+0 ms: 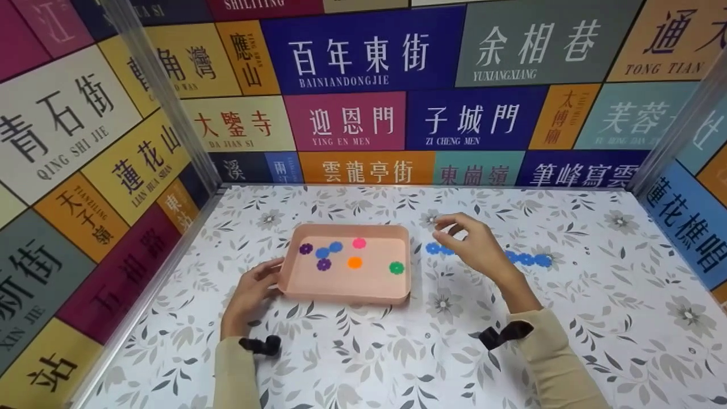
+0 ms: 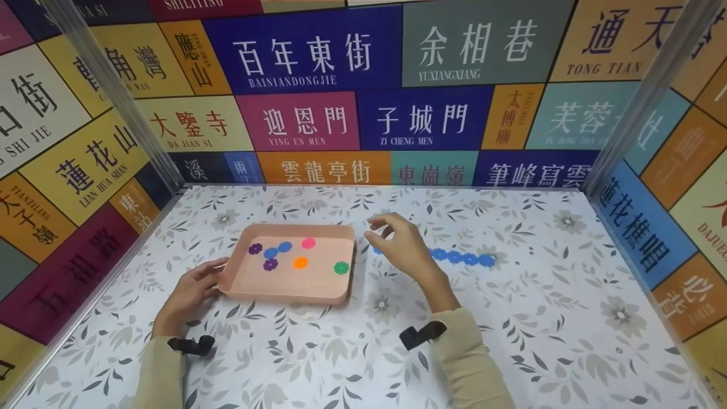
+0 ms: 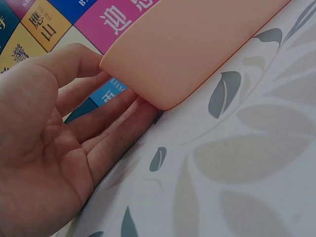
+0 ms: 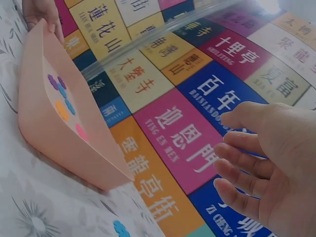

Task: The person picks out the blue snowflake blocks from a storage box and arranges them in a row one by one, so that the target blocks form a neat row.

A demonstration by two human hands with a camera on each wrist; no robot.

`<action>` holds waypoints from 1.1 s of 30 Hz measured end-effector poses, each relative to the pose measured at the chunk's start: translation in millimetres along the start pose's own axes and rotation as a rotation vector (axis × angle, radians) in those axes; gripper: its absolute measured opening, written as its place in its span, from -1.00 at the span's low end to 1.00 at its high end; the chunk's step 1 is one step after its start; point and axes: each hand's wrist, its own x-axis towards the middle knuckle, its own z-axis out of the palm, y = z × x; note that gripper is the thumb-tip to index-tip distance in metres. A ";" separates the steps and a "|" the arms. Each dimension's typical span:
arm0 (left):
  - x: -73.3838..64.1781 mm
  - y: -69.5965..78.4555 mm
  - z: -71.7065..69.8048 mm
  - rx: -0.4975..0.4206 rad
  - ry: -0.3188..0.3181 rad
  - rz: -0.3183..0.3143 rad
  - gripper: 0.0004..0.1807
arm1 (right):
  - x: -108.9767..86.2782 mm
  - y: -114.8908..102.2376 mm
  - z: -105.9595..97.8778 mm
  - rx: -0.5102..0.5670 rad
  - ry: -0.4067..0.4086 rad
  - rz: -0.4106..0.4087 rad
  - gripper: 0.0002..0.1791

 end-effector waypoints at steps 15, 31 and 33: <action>0.9 1.1 0.3 -0.005 -0.013 -0.059 -0.51 | 39.7 -28.8 63.0 -0.019 -0.146 -0.039 -0.61; -0.9 -1.6 -0.6 -0.032 -0.006 0.023 -0.52 | 70.9 -34.4 128.5 -0.047 -0.203 0.025 -0.53; -0.6 -1.1 -0.9 -0.025 -0.005 0.034 -0.51 | 73.7 -33.5 135.2 -0.021 -0.205 0.035 -0.54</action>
